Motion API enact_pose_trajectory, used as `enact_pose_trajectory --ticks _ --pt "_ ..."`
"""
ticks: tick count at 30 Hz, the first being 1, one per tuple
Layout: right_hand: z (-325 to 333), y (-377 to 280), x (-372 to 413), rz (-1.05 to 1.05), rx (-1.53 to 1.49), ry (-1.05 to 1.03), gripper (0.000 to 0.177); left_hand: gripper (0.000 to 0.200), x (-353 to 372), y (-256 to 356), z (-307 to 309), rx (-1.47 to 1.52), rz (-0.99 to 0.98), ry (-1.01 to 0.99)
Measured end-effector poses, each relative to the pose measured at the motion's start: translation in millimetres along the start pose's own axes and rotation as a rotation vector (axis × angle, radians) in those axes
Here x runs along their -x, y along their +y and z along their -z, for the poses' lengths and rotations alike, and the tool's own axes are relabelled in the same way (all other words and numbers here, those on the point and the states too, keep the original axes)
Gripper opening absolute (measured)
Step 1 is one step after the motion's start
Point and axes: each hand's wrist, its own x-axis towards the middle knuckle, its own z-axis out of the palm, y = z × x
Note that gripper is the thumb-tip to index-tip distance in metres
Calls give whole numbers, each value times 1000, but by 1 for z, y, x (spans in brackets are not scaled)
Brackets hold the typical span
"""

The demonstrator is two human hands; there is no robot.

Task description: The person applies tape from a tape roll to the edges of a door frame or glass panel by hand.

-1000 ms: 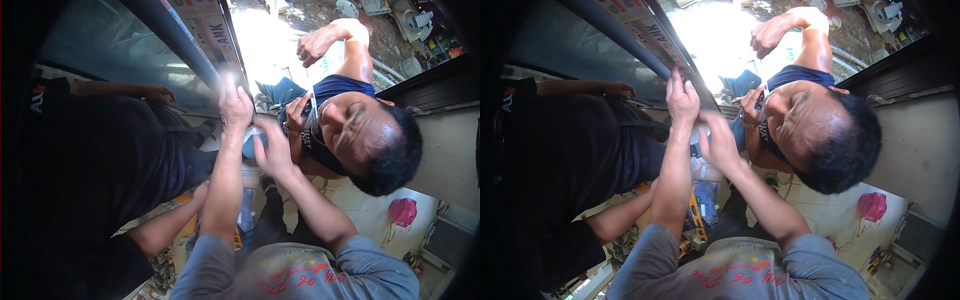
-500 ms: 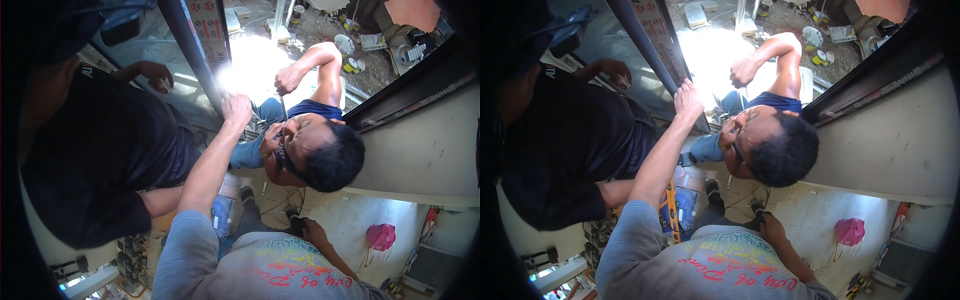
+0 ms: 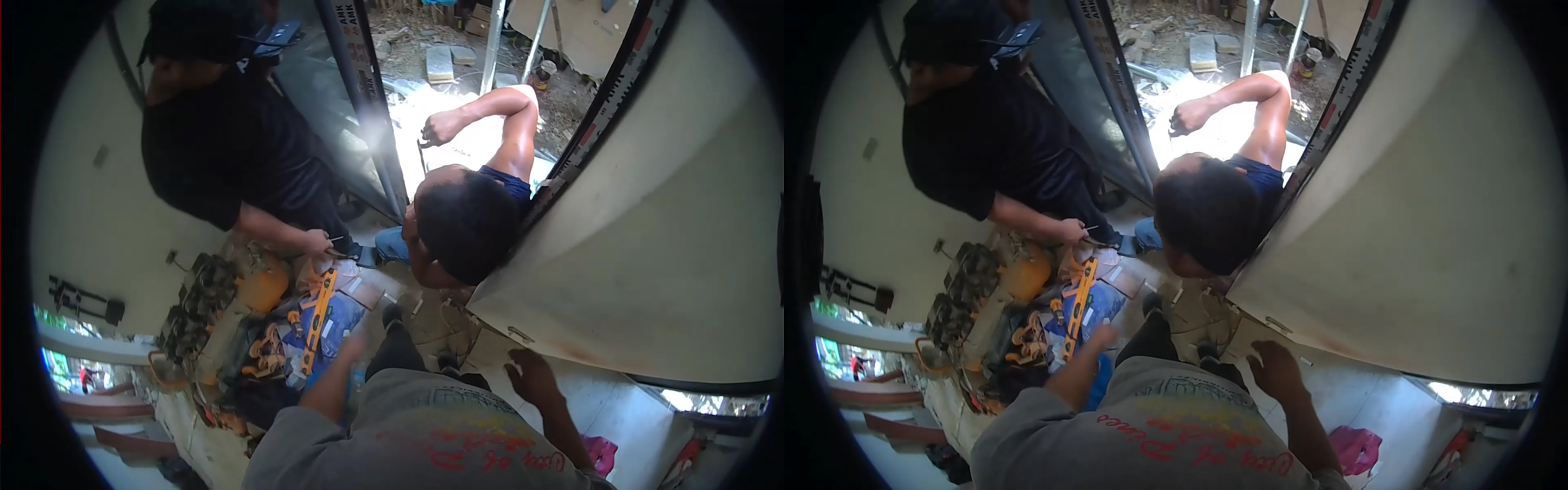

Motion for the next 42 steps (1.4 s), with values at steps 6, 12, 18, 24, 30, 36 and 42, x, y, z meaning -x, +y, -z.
enact_pose_trajectory --ticks 6,12,18,24,30,36,42 --pt "159 -76 11 548 116 909 21 31 190 88 -190 223 110 -107" --pt "251 -112 -13 638 873 1553 28 35 204 106 -229 313 171 31" --pt "258 -134 -54 239 1214 1706 48 37 194 116 -90 1438 437 382" --pt "255 -129 -48 349 1097 1701 48 36 196 104 -108 1359 342 467" --pt "259 -120 -38 371 1178 1602 49 21 238 72 -270 23 -119 3" --pt "254 -121 -37 305 1184 1628 46 20 280 82 -325 378 57 -13" --pt "251 -121 -39 298 1187 1632 48 22 252 96 -335 307 59 258"
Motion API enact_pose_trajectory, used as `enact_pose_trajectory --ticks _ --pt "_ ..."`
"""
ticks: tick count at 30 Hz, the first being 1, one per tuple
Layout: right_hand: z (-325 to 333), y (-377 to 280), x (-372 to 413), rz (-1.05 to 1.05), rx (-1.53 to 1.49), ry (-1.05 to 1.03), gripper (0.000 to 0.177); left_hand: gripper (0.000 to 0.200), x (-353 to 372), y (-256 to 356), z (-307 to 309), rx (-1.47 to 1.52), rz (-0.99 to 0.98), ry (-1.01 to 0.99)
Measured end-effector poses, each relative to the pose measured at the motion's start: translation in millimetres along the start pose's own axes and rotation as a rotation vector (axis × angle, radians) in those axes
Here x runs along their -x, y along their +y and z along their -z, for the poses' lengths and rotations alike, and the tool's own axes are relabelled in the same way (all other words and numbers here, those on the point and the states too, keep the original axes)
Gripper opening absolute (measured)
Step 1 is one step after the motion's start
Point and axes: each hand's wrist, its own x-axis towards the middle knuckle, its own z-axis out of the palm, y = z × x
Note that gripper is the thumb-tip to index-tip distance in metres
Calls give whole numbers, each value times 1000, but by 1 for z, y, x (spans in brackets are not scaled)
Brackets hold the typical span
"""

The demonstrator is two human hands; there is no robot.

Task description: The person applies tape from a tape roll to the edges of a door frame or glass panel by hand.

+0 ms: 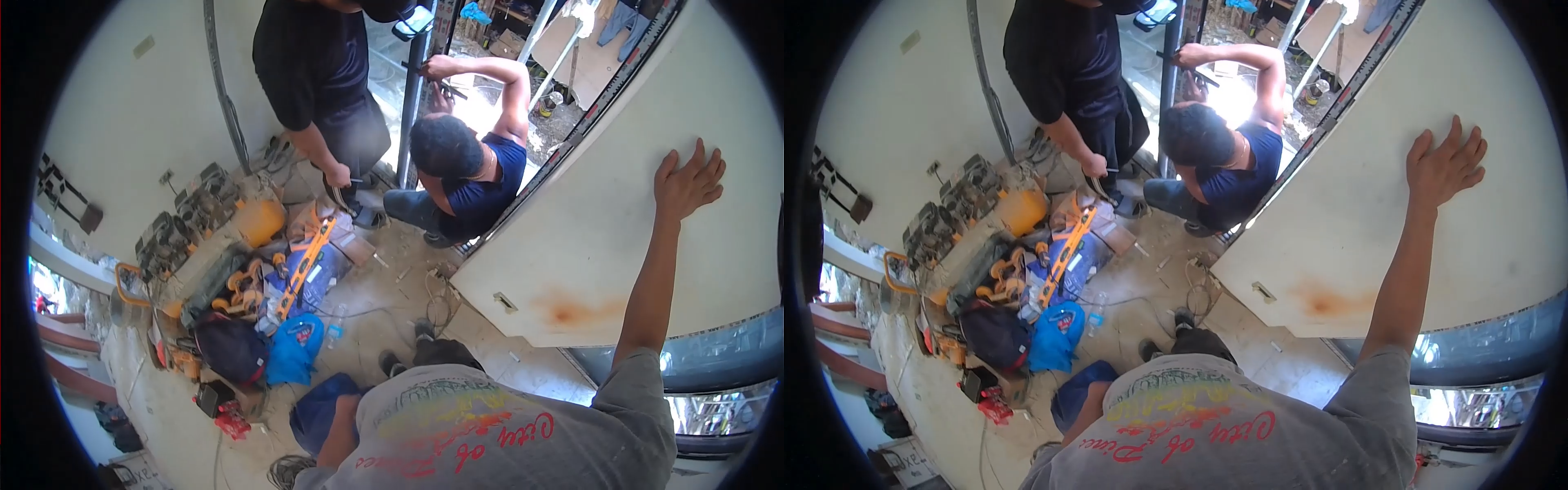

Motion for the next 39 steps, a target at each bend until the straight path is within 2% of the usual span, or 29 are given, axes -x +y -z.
enact_pose_trajectory --ticks 2,5,7,8,10,11,13,14,17,26,28,29,31,32,34,39 --pt "-1 2 2 12 -2 1 48 23 -12 -2 -13 52 38 12" --pt "-2 0 -1 10 -2 16 49 22 -26 4 -3 30 -20 87" --pt "0 3 1 22 -2 9 49 31 -23 11 2 376 211 76" --pt "-1 3 1 23 -16 12 49 31 -18 15 6 381 209 69" --pt "1 2 2 27 -32 17 49 32 -7 20 17 691 495 72" --pt "3 2 2 30 -57 7 50 32 -6 16 16 693 495 76" --pt "4 0 3 22 -79 3 51 30 -1 -3 9 238 92 -27" --pt "4 0 3 24 -64 -3 50 30 3 -6 4 234 92 -22" --pt "5 1 4 22 -48 -10 49 27 13 -11 2 551 285 -42" --pt "6 0 3 19 -53 -22 51 27 10 -8 3 694 256 87" --pt "6 2 3 23 -54 -13 51 27 4 -5 5 115 28 71" --pt "5 2 4 24 -56 -11 51 27 3 -2 5 115 26 71" --pt "5 1 4 27 -59 -9 52 27 8 15 27 488 385 -63" --pt "5 1 4 21 -57 -18 51 27 8 13 22 488 384 -64" --pt "4 2 4 14 -53 -27 51 28 10 8 15 389 235 25" --pt "4 2 4 31 -68 12 48 27 4 -3 10 376 283 -50"
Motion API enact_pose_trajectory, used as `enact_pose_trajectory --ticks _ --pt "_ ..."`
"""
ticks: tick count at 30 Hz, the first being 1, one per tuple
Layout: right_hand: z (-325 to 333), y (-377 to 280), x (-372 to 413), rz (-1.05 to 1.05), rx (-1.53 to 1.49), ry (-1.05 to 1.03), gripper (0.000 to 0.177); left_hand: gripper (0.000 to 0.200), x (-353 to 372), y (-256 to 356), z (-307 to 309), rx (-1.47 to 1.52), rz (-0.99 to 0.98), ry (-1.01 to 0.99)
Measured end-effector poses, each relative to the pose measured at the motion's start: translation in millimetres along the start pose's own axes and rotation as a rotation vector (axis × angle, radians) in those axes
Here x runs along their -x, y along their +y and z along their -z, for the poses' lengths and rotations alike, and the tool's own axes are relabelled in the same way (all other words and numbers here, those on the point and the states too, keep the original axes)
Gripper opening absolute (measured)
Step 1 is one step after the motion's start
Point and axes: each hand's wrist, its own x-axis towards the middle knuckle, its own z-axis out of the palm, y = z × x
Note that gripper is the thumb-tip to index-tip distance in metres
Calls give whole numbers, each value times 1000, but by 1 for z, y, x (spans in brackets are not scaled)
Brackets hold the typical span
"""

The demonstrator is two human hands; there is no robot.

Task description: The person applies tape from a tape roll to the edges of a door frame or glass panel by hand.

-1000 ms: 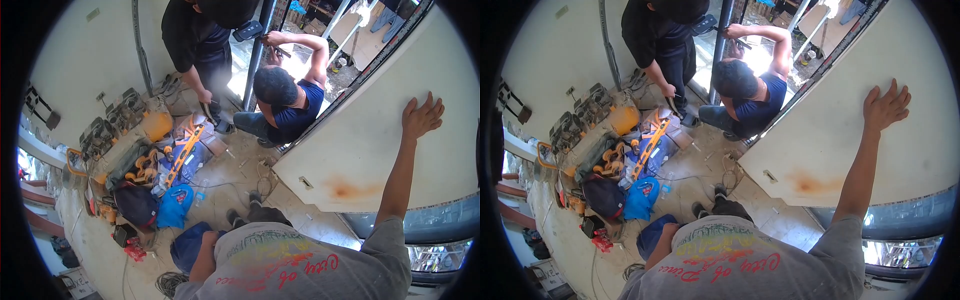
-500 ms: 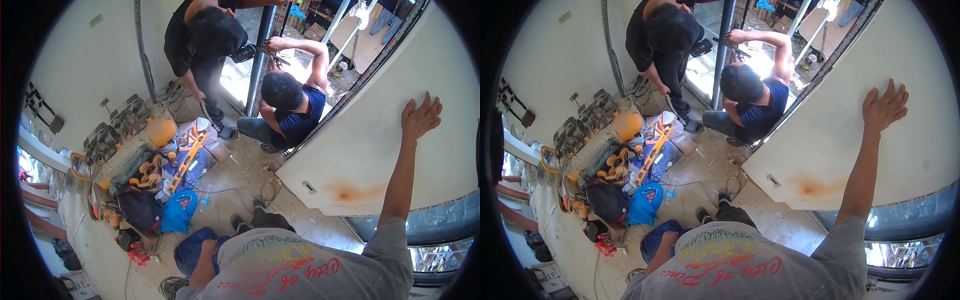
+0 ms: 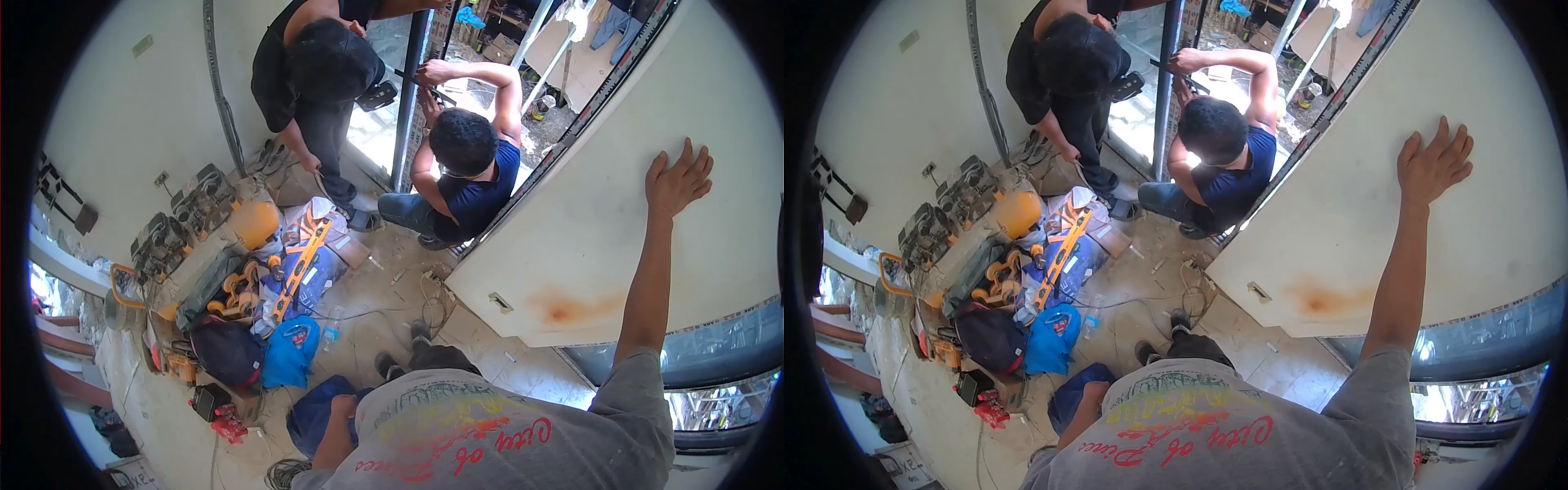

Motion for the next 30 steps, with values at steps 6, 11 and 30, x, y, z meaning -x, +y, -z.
enact_pose_trajectory --ticks 6,11,30 --pt "-2 1 1 -2 21 -18 49 13 -7 2 11 -89 -139 10" --pt "-1 1 2 -25 -5 -50 50 17 -17 8 17 -427 -342 27" --pt "-6 4 3 23 68 6 47 21 -37 8 3 -251 -290 16"
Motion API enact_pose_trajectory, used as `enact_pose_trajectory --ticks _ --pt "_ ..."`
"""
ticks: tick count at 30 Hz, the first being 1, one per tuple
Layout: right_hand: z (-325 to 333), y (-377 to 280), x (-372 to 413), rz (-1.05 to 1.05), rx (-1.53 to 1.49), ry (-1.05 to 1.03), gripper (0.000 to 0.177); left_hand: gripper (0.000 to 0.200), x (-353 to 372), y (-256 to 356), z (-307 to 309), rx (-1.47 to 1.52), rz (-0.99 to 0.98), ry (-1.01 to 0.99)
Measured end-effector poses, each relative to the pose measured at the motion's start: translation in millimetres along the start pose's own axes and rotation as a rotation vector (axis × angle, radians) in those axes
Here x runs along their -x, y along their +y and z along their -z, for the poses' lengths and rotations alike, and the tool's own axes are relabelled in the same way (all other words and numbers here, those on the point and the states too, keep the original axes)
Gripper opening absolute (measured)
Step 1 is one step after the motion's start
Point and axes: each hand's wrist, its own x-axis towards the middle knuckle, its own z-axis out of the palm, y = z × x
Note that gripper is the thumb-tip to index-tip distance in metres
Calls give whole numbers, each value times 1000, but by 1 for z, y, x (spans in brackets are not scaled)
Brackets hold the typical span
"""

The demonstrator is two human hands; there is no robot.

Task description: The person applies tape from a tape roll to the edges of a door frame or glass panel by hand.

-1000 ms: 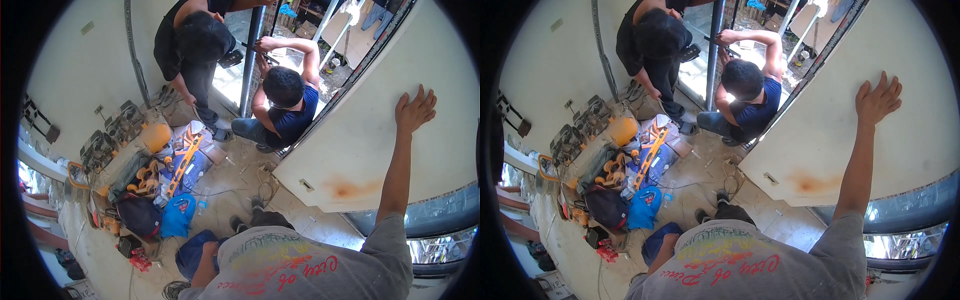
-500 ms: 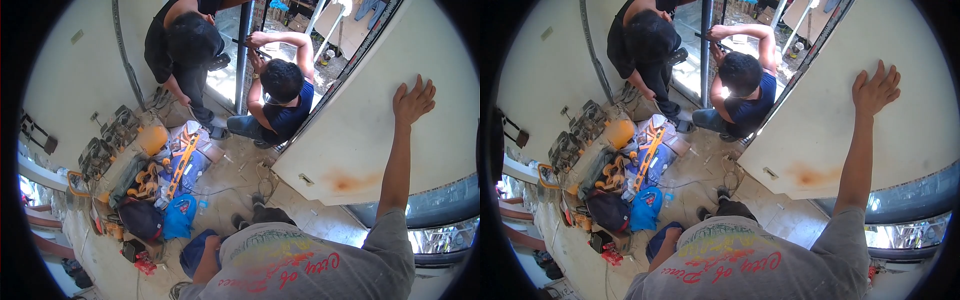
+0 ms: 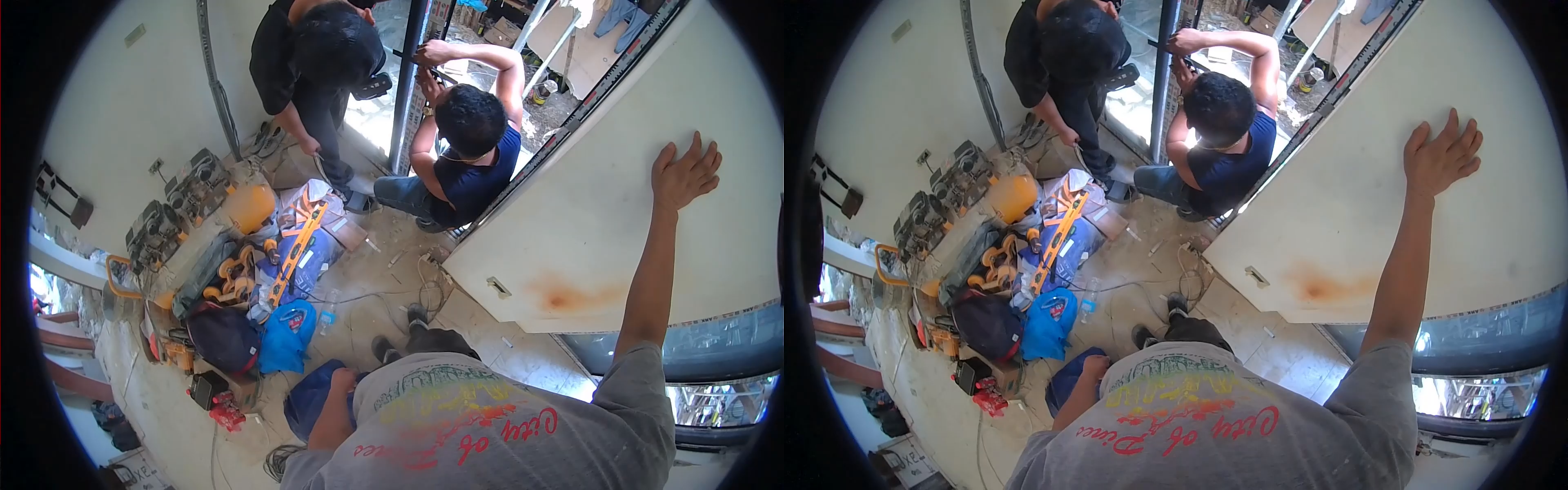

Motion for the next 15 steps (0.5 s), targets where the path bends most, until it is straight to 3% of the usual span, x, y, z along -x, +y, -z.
enact_pose_trajectory --ticks 5,7,11,14,15 --pt "0 0 -1 25 6 23 47 21 1 1 -17 475 268 10" --pt "0 0 -2 36 11 27 47 23 6 14 6 -121 -77 -7" --pt "-3 1 -1 40 29 35 47 23 10 22 9 -13 -11 40" --pt "-3 0 0 39 28 41 47 24 12 28 16 285 213 0" --pt "-3 0 -1 34 26 35 46 23 12 27 15 210 134 20"
